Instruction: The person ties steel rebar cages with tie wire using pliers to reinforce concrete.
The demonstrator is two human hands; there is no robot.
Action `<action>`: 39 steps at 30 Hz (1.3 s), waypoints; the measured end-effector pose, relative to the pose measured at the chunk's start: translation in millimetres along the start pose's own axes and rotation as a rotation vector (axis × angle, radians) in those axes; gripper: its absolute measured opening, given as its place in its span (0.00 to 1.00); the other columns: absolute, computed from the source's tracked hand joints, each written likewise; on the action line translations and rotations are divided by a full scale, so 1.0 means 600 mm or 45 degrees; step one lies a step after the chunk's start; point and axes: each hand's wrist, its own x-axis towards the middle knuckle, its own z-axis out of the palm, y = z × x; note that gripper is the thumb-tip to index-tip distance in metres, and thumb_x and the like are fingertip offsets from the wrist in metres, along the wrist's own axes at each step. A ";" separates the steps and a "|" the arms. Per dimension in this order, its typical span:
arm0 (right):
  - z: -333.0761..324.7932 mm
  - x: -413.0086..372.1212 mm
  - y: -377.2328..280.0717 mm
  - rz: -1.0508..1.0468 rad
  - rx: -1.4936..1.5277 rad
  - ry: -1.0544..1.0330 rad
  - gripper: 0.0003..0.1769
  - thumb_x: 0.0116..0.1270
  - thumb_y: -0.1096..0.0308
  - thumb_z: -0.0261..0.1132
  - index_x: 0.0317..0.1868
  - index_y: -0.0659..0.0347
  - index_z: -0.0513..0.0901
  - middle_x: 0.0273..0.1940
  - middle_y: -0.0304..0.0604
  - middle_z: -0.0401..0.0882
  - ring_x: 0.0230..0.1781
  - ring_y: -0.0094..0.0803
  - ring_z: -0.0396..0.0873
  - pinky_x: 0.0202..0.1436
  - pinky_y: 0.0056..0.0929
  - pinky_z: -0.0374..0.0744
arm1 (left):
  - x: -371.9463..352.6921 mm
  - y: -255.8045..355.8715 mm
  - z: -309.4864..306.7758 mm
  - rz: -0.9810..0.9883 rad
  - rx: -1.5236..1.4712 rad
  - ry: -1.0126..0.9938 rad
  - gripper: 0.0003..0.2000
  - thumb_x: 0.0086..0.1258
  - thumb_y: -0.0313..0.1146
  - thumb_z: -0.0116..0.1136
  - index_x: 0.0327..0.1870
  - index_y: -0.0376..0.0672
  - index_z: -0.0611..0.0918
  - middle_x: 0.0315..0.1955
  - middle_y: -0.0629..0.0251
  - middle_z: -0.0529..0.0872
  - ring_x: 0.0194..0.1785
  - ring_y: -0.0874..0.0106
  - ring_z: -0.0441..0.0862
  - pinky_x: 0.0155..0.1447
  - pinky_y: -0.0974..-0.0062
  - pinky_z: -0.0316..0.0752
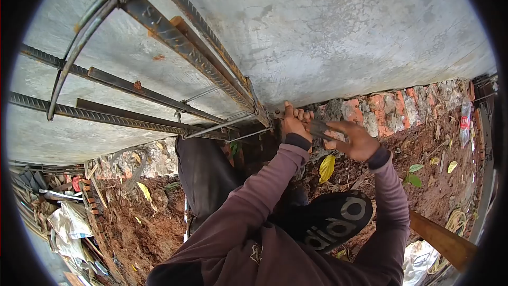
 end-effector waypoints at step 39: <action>0.024 0.086 0.065 0.296 0.233 -0.538 0.21 0.72 0.60 0.66 0.62 0.58 0.82 0.36 0.48 0.86 0.34 0.35 0.83 0.42 0.39 0.80 | -0.019 0.007 -0.060 -0.175 0.047 -0.632 0.18 0.75 0.50 0.59 0.49 0.43 0.81 0.44 0.61 0.85 0.54 0.60 0.84 0.64 0.53 0.80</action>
